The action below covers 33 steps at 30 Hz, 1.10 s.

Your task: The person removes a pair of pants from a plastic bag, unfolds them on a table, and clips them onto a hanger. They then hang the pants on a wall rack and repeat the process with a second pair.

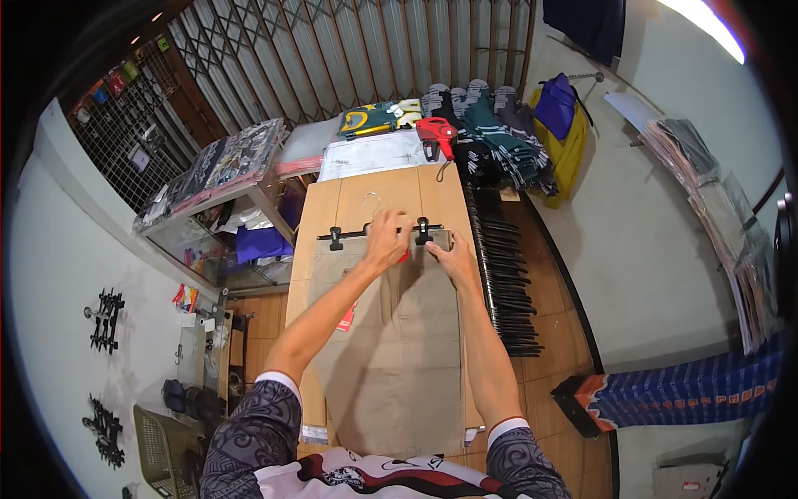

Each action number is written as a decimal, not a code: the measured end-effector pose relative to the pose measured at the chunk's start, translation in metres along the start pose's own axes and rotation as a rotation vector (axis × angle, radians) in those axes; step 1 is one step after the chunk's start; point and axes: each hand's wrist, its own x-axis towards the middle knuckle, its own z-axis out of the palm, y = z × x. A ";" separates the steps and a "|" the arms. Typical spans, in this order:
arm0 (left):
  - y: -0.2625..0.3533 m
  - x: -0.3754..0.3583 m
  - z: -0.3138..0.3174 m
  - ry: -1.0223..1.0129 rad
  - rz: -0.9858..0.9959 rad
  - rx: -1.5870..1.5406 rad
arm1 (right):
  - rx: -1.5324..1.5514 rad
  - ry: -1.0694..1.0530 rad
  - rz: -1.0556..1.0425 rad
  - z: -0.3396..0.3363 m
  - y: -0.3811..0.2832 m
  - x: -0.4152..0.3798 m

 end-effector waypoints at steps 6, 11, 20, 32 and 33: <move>-0.067 -0.073 -0.056 0.419 -0.511 0.402 | 0.360 -0.124 0.072 -0.014 0.008 0.006; -0.099 -0.087 -0.129 0.184 -0.550 -0.489 | 0.294 -0.140 0.226 -0.028 0.000 -0.002; -0.040 -0.142 -0.202 0.060 -0.416 -0.802 | 0.217 0.000 0.119 -0.050 -0.087 -0.118; 0.097 -0.314 -0.320 -0.078 -0.196 -1.057 | 0.169 0.344 -0.039 -0.083 -0.245 -0.451; 0.104 -0.324 -0.321 -0.116 -0.165 -1.088 | 0.165 0.380 -0.036 -0.086 -0.251 -0.479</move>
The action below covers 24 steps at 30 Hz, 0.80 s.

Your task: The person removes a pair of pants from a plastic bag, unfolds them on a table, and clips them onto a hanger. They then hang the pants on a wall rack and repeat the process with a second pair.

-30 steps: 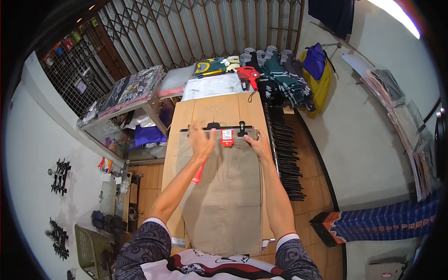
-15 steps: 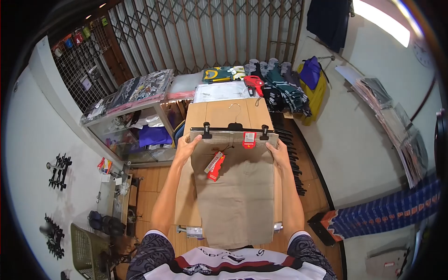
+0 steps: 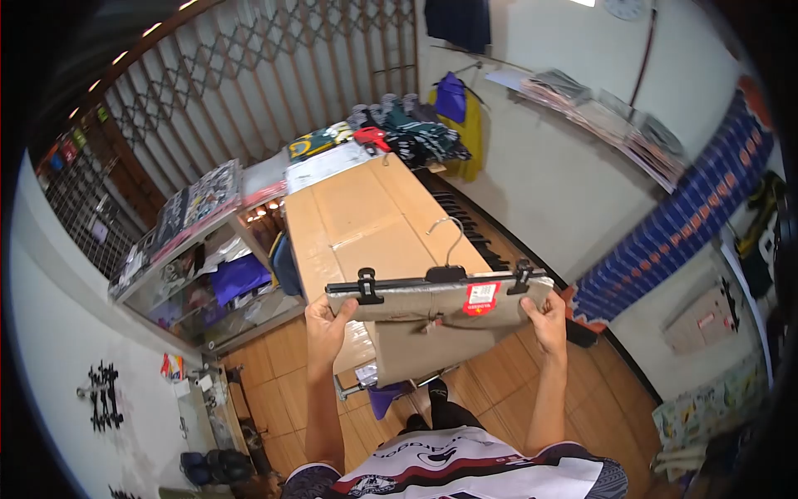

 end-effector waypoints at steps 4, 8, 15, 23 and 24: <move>0.007 -0.034 0.039 -0.137 -0.056 -0.123 | -0.042 0.201 0.012 -0.041 -0.031 -0.090; 0.018 -0.060 0.092 -0.308 -0.130 -0.132 | -0.044 0.371 -0.010 -0.079 -0.056 -0.171; -0.023 -0.137 0.223 -0.580 -0.271 -0.214 | -0.117 0.759 -0.037 -0.169 -0.092 -0.317; -0.048 -0.273 0.397 -0.927 -0.353 -0.286 | -0.170 1.122 -0.052 -0.287 -0.121 -0.491; -0.051 -0.289 0.416 -0.969 -0.365 -0.270 | -0.184 1.164 -0.042 -0.298 -0.129 -0.507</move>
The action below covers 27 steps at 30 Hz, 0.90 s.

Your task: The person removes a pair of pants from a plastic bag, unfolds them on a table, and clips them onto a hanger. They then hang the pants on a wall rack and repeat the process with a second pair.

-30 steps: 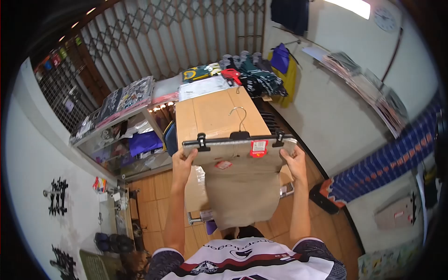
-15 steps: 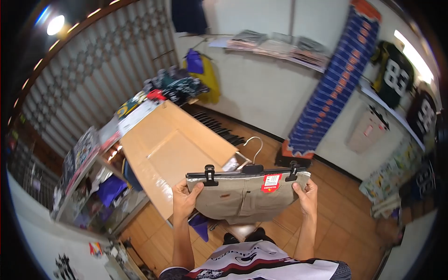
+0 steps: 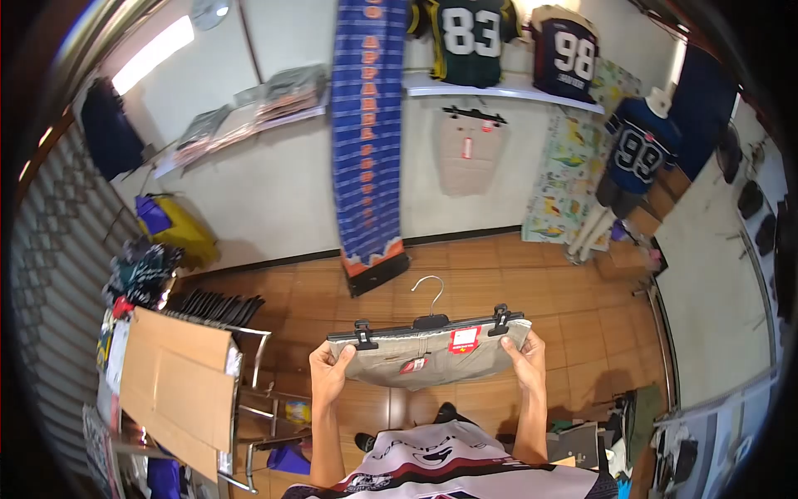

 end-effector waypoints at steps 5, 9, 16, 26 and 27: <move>-0.042 0.043 0.103 -0.125 -0.012 -0.019 | -0.040 0.148 -0.034 -0.084 -0.006 0.028; -0.069 0.079 0.155 -0.201 -0.039 -0.022 | -0.079 0.259 -0.037 -0.121 -0.011 0.052; -0.097 0.154 0.222 -0.266 -0.057 -0.024 | -0.139 0.332 -0.059 -0.153 -0.006 0.119; -0.141 0.320 0.292 -0.270 -0.040 -0.050 | -0.197 0.335 -0.075 -0.161 -0.010 0.296; -0.141 0.337 0.301 -0.264 -0.034 -0.055 | -0.202 0.336 -0.082 -0.159 -0.011 0.315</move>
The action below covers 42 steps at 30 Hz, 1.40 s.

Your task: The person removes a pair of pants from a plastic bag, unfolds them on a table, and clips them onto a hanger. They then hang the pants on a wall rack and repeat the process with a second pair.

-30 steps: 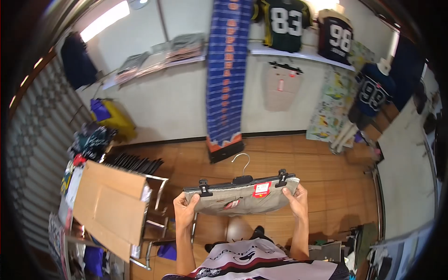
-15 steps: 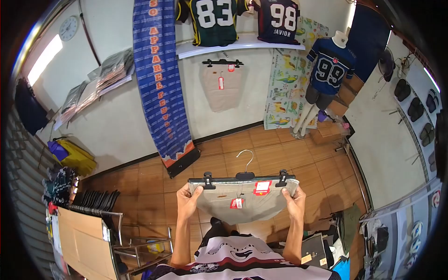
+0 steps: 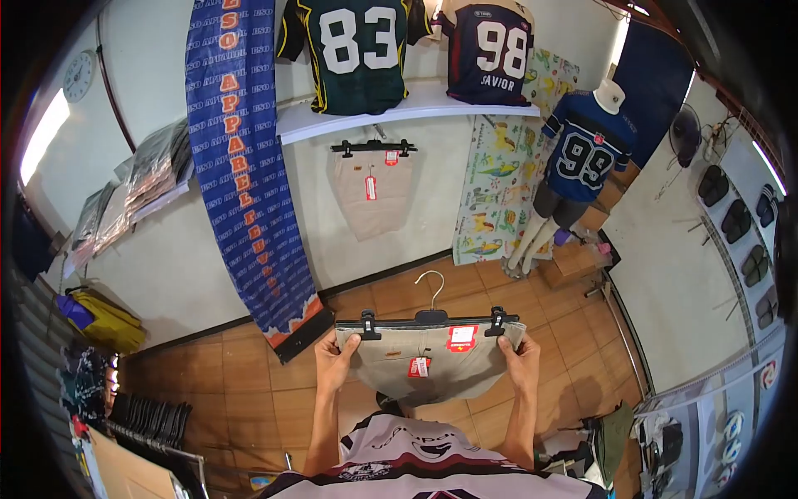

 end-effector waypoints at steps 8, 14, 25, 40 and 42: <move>0.000 0.126 0.007 0.023 0.025 -0.015 | 0.015 0.006 -0.013 0.061 -0.004 0.117; -0.014 0.201 0.010 0.089 0.024 0.034 | 0.022 -0.048 0.010 0.097 0.012 0.208; -0.041 0.365 0.045 0.278 -0.021 0.162 | -0.005 -0.179 0.001 0.164 0.060 0.423; -0.104 0.550 0.054 0.486 0.033 0.221 | 0.026 -0.287 0.101 0.259 0.099 0.627; -0.107 0.565 0.049 0.505 0.027 0.253 | 0.019 -0.312 0.117 0.267 0.104 0.640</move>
